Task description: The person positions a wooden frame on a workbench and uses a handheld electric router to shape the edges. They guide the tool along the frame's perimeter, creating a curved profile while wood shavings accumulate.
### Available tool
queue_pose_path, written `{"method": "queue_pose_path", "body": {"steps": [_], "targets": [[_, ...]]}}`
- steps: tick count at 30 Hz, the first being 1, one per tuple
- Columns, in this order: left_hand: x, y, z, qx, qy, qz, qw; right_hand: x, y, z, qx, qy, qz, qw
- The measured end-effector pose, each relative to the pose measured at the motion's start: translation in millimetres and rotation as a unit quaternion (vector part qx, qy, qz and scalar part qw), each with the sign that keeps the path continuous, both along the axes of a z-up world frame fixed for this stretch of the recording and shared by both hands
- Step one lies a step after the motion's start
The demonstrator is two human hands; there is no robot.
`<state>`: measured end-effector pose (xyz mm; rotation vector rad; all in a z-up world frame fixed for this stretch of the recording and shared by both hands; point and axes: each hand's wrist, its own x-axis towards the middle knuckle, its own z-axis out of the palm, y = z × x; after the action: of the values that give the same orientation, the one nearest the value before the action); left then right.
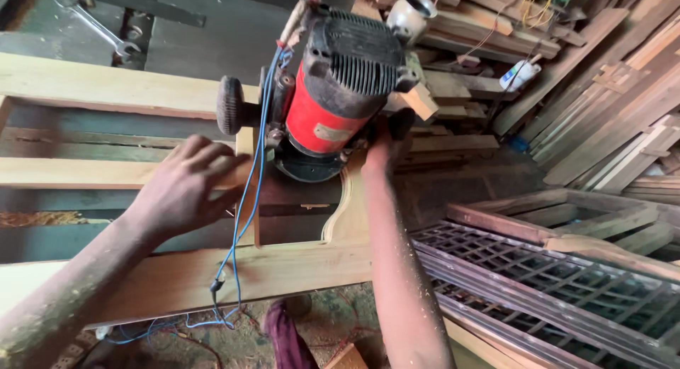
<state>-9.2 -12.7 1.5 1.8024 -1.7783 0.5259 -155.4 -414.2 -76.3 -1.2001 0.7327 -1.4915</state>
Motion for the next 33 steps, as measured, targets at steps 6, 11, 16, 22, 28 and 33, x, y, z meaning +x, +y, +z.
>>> {"method": "queue_pose_path", "body": {"steps": [6, 11, 16, 22, 28, 33], "targets": [[3, -24, 3, 0.141, -0.112, 0.079, 0.980, 6, 22, 21, 0.010, -0.030, -0.005, 0.999], [-1, -34, 7, 0.123, -0.121, 0.092, 0.981, 8, 30, 43, 0.054, -0.029, 0.006, 0.998], [-5, -56, 10, 0.280, -0.024, 0.215, 0.935, 8, 35, 49, 0.030, -0.068, 0.010, 0.997], [-6, -77, -2, 0.230, -0.025, 0.243, 0.942, 2, 33, 53, 0.091, -0.067, 0.018, 0.993], [17, -50, -1, 0.193, 0.295, 0.216, 0.910, -3, 0, 28, 0.073, -0.053, 0.027, 0.996], [22, -66, -1, -0.249, 0.279, -0.054, 0.926, -11, -15, 15, 0.045, -0.018, 0.080, 0.996]]}}
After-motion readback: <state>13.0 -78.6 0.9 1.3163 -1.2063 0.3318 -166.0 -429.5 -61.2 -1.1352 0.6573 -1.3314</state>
